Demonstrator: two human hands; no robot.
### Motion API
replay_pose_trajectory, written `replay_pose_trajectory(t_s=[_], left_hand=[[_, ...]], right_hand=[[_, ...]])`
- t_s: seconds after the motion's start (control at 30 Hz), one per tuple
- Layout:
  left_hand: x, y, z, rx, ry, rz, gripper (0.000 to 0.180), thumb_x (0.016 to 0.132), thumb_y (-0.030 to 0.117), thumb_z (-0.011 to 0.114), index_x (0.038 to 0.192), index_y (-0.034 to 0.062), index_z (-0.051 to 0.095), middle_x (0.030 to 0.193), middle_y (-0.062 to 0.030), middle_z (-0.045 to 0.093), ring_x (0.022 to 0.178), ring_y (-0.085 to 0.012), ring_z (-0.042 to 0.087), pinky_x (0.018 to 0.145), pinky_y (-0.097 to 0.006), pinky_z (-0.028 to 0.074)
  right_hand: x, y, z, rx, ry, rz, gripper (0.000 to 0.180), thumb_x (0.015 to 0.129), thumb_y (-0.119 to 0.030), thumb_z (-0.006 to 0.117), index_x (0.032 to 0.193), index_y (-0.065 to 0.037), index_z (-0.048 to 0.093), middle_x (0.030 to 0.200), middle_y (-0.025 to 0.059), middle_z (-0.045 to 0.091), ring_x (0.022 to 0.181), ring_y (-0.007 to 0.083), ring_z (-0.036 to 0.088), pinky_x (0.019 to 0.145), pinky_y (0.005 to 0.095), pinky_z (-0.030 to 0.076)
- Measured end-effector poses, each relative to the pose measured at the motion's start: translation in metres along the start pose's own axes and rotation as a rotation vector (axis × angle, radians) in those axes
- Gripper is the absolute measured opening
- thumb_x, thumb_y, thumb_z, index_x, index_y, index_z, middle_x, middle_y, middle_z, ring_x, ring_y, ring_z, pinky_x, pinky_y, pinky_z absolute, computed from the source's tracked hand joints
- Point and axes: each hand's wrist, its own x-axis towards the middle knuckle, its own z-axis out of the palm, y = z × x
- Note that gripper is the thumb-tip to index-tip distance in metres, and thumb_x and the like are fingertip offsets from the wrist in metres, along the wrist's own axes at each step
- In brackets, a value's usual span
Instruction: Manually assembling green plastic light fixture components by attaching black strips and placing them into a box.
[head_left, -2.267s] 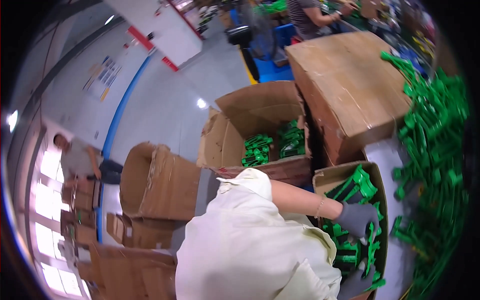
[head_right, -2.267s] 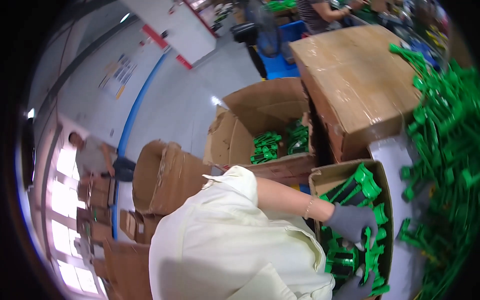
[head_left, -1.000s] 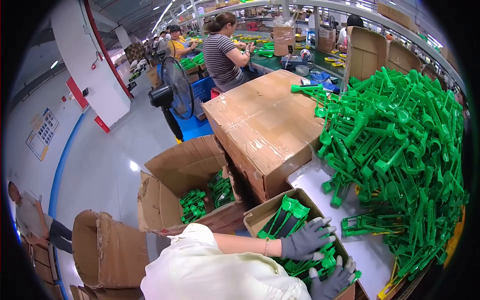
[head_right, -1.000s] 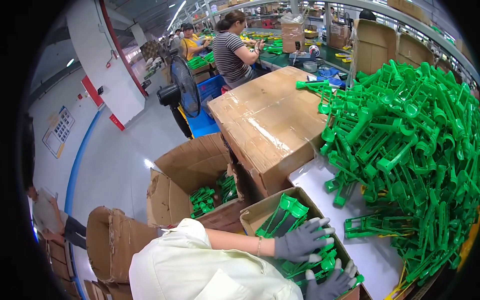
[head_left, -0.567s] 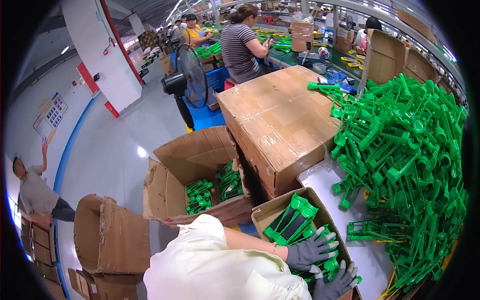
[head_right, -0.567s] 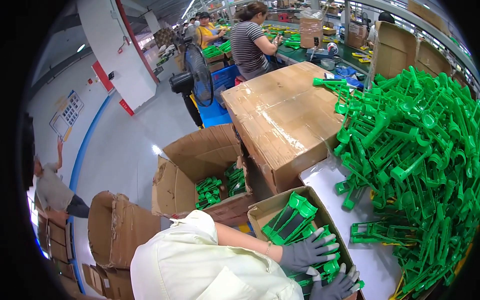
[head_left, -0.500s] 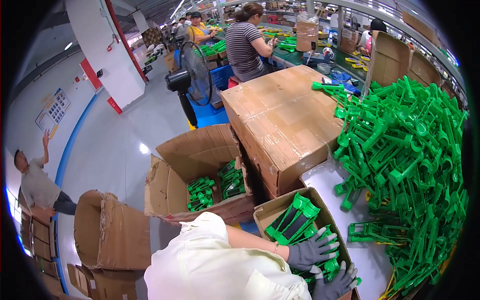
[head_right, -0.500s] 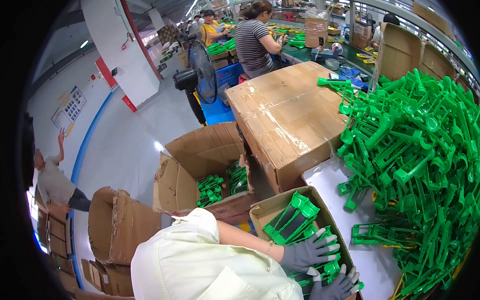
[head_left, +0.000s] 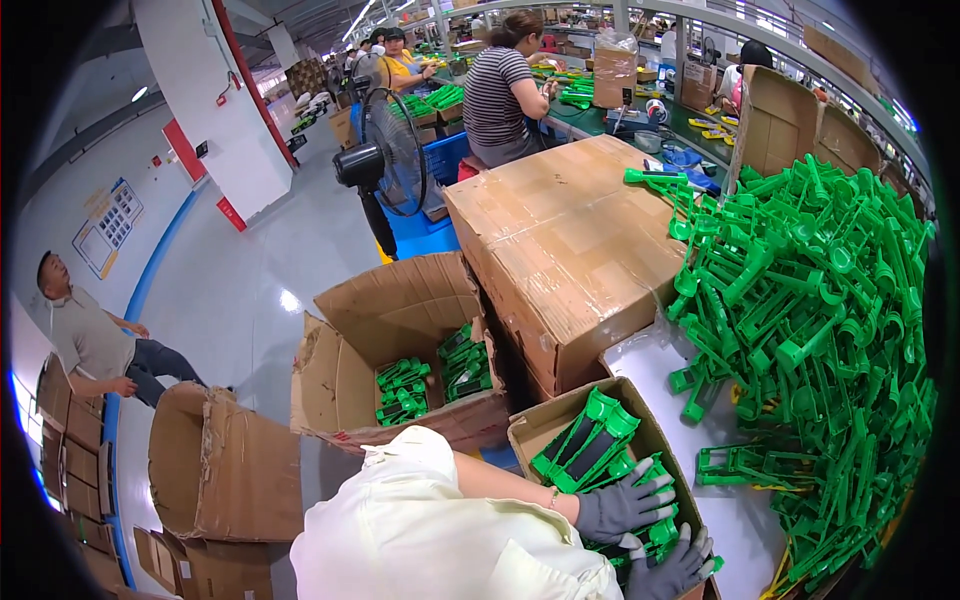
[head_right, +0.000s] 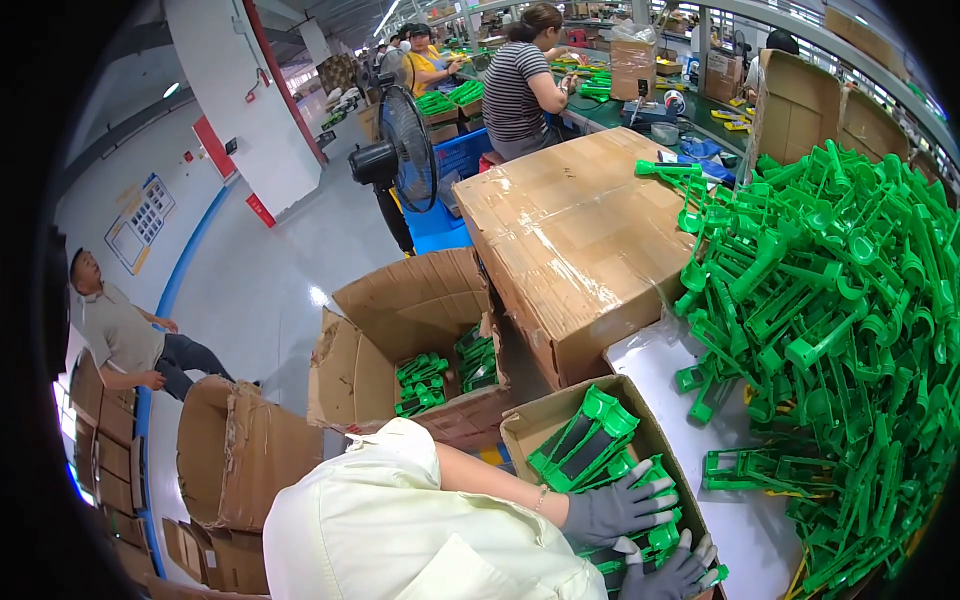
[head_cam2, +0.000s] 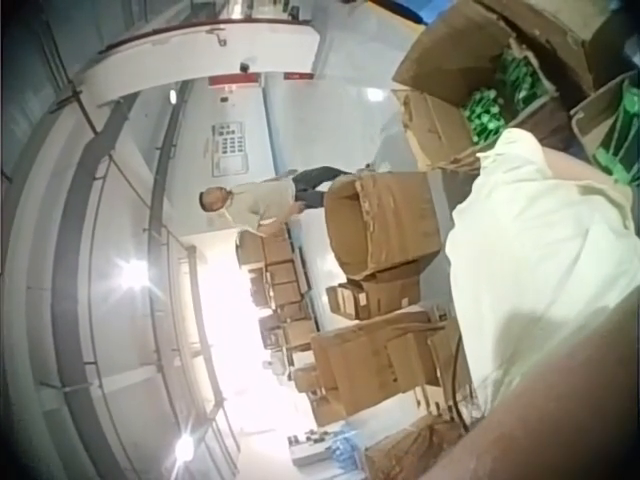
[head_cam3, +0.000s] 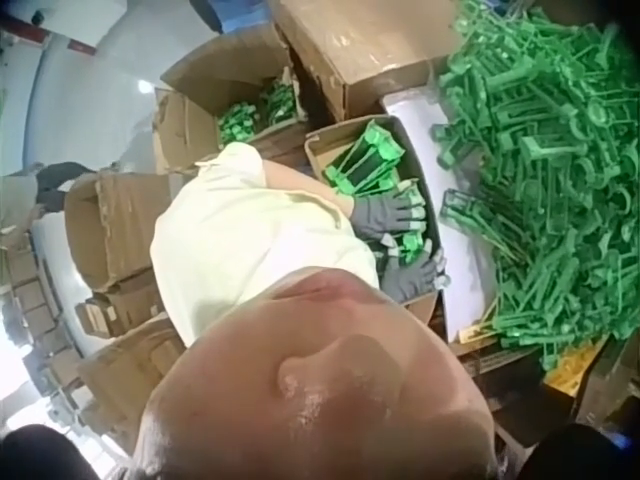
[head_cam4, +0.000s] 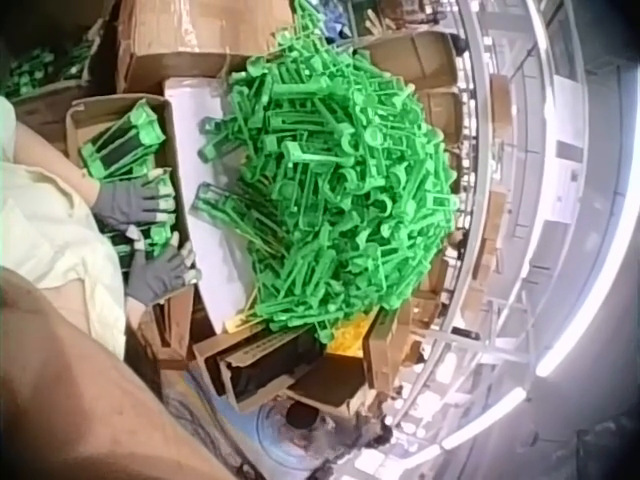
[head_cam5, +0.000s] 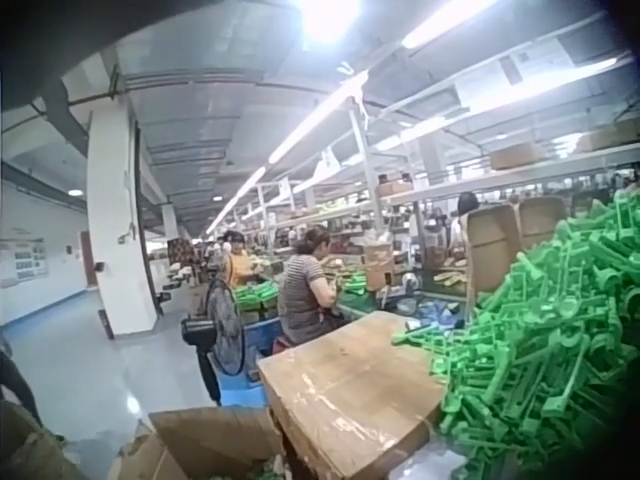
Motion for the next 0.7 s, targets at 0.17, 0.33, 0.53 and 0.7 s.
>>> replay_pose_trajectory(t_s=[0.17,0.33,0.53,0.7], left_hand=[[0.000,0.002,0.001,0.035,0.013,-0.004,0.073,0.081,0.053,0.048,0.134,0.0033,0.036,0.139,-0.0190,0.033,0.135,-0.0380,0.020,0.105,-0.065,0.006],[0.001,0.004,0.002,0.036,-0.001,-0.013,0.070,0.083,0.050,0.047,0.133,0.0029,0.036,0.139,-0.0193,0.034,0.134,-0.0387,0.022,0.105,-0.065,0.006],[0.000,0.005,-0.001,0.063,-0.013,-0.018,0.068,0.085,0.049,0.046,0.134,0.0028,0.036,0.139,-0.0193,0.034,0.134,-0.0394,0.023,0.106,-0.065,0.006],[0.000,0.003,0.001,0.076,-0.009,-0.033,0.070,0.085,0.052,0.042,0.135,0.0033,0.035,0.138,-0.0190,0.035,0.133,-0.0398,0.024,0.106,-0.064,0.006]], right_hand=[[0.001,-0.003,-0.008,0.023,-0.021,0.006,0.073,0.070,-0.059,0.063,0.127,-0.016,0.047,0.135,0.0136,0.041,0.128,0.0330,0.033,0.107,0.0583,0.014],[-0.002,-0.005,-0.013,0.150,0.074,-0.005,0.062,0.075,-0.047,0.063,0.124,-0.011,0.050,0.131,0.0140,0.045,0.124,0.0328,0.037,0.108,0.0550,0.017],[-0.006,0.026,-0.014,0.350,0.515,0.080,0.043,0.082,-0.032,0.059,0.116,-0.006,0.058,0.112,0.0166,0.058,0.105,0.0341,0.055,0.092,0.0460,0.042],[-0.043,0.070,-0.003,0.453,0.286,0.557,0.045,0.087,-0.012,0.057,0.128,0.002,0.044,0.131,0.0189,0.044,0.116,0.0309,0.048,0.095,0.0390,0.043]])
